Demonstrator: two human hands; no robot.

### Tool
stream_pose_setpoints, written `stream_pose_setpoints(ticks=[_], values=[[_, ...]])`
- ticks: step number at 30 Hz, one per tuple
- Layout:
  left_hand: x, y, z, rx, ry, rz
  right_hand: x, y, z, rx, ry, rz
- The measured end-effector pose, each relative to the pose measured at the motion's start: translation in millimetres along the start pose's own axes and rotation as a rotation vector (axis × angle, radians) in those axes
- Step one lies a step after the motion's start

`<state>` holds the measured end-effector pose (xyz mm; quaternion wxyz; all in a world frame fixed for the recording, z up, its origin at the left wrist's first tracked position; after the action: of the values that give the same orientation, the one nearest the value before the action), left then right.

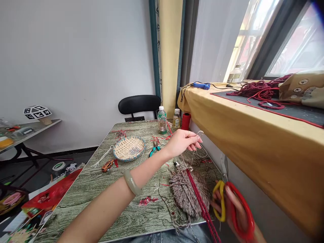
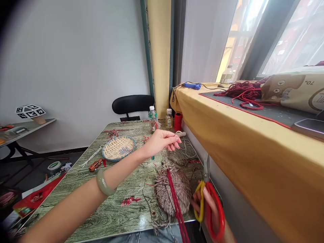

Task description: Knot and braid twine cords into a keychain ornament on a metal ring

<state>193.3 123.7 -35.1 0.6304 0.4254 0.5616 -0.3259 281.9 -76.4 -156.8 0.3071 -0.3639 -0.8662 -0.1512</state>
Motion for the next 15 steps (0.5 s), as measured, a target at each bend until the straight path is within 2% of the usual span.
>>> stream_pose_setpoints(ticks=[3, 7, 10, 15], values=[[-2, -2, -5.3, -0.026, 0.009, -0.005, 12, 29, 7, -0.006, -0.005, 0.035], [-4, -5, -12.5, -0.057, 0.014, 0.000, 12, 50, -5, -0.007, -0.051, 0.110], [-4, -5, -13.4, -0.061, 0.013, 0.006, 1, 42, -18, 0.053, -0.015, 0.130], [1, -5, -6.7, -0.034, 0.025, 0.007, -3, 21, -25, 0.306, 0.284, 0.074]])
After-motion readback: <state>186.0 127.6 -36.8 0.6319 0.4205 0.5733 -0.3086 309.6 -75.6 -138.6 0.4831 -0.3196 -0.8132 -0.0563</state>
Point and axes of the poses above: each hand's wrist, its own y-axis towards the middle knuckle, its own z-axis out of the palm, x = y × z, the point moved 1 cm from there along y, towards the middle knuckle, and after that the axes turned 8 degrees about -y, right-handed, at the moved point
